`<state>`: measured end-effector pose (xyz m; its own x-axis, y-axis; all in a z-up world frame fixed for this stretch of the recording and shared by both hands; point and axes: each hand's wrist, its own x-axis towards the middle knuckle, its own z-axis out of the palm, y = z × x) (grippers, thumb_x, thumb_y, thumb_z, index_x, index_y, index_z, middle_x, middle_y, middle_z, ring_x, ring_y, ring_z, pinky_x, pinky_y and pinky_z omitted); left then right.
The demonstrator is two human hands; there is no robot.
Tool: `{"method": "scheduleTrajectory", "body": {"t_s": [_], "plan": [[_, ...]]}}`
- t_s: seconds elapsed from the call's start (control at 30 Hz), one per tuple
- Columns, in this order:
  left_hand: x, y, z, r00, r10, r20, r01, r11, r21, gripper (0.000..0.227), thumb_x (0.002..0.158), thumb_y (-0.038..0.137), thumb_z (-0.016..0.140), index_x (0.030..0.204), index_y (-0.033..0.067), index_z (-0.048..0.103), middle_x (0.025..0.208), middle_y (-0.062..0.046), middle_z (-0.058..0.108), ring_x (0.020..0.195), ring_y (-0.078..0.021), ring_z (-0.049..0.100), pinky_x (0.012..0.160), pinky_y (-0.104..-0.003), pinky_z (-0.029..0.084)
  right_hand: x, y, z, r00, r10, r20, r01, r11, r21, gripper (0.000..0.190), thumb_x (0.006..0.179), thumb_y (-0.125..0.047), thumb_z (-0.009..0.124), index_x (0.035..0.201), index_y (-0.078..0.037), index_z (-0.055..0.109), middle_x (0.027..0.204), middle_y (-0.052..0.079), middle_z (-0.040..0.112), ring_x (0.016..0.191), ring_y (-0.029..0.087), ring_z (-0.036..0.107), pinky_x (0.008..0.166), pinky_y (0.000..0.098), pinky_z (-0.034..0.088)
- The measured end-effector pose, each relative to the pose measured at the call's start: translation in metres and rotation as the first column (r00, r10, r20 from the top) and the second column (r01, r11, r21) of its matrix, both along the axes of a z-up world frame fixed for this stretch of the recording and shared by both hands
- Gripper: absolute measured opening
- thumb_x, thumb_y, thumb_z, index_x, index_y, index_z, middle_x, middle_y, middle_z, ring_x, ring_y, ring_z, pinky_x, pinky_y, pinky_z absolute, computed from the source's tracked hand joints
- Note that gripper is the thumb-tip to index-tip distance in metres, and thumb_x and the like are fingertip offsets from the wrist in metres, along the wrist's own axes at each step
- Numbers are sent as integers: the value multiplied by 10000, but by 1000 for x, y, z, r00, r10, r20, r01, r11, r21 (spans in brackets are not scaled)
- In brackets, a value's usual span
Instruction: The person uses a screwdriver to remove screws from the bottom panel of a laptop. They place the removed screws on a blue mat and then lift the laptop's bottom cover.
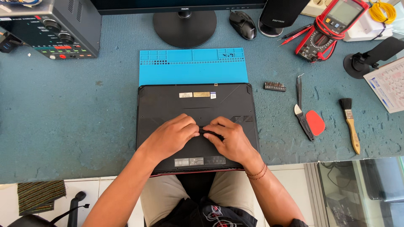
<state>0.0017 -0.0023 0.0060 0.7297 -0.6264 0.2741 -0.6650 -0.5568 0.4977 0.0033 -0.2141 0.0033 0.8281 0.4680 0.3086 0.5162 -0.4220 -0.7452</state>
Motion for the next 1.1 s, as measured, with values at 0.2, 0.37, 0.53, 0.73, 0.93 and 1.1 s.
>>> {"method": "scheduleTrajectory", "body": {"t_s": [0.2,0.37,0.53,0.73,0.93,1.1], "plan": [[11,0,-5,993,-61,100,53,995,78,247,992,161,483,779,40,516,715,-41,443,700,-183,491,607,-291,460,-1,2,-3,998,-44,-41,47,997,57,114,830,-65,696,937,-31,715,809,98,658,718,264,675,565,310,535],[17,3,-13,995,-85,57,79,992,96,225,981,256,483,838,99,557,778,12,464,760,-131,500,639,-238,465,-1,-2,0,995,-33,-97,41,996,73,110,812,-61,710,915,-23,722,802,109,677,721,273,687,565,311,536],[12,7,-12,987,-116,-107,115,993,-20,194,950,265,550,894,108,650,816,23,534,818,-112,543,686,-208,504,-2,-8,5,992,24,-125,-15,998,69,112,794,-44,714,905,-30,724,809,99,685,720,264,682,571,326,544],[9,7,-14,990,-72,-123,71,997,-17,197,965,212,528,858,101,651,779,26,548,790,-115,546,666,-214,496,-2,-5,7,991,38,-125,-35,999,19,122,808,-52,704,925,-21,721,828,106,685,728,270,677,579,334,537],[7,10,-5,932,-115,-343,102,993,-57,187,945,209,543,823,90,619,776,-10,573,789,-166,581,672,-268,516,-6,-4,4,987,115,-112,-108,992,68,115,820,-50,692,930,-42,724,826,93,689,671,251,662,538,313,517],[6,1,7,974,-31,-225,18,998,-56,195,963,111,528,800,28,595,765,-74,551,758,-186,562,670,-293,493,-7,-1,-10,996,-59,-70,65,995,80,122,833,-104,706,948,-71,728,841,47,682,665,174,648,521,263,506]]}}
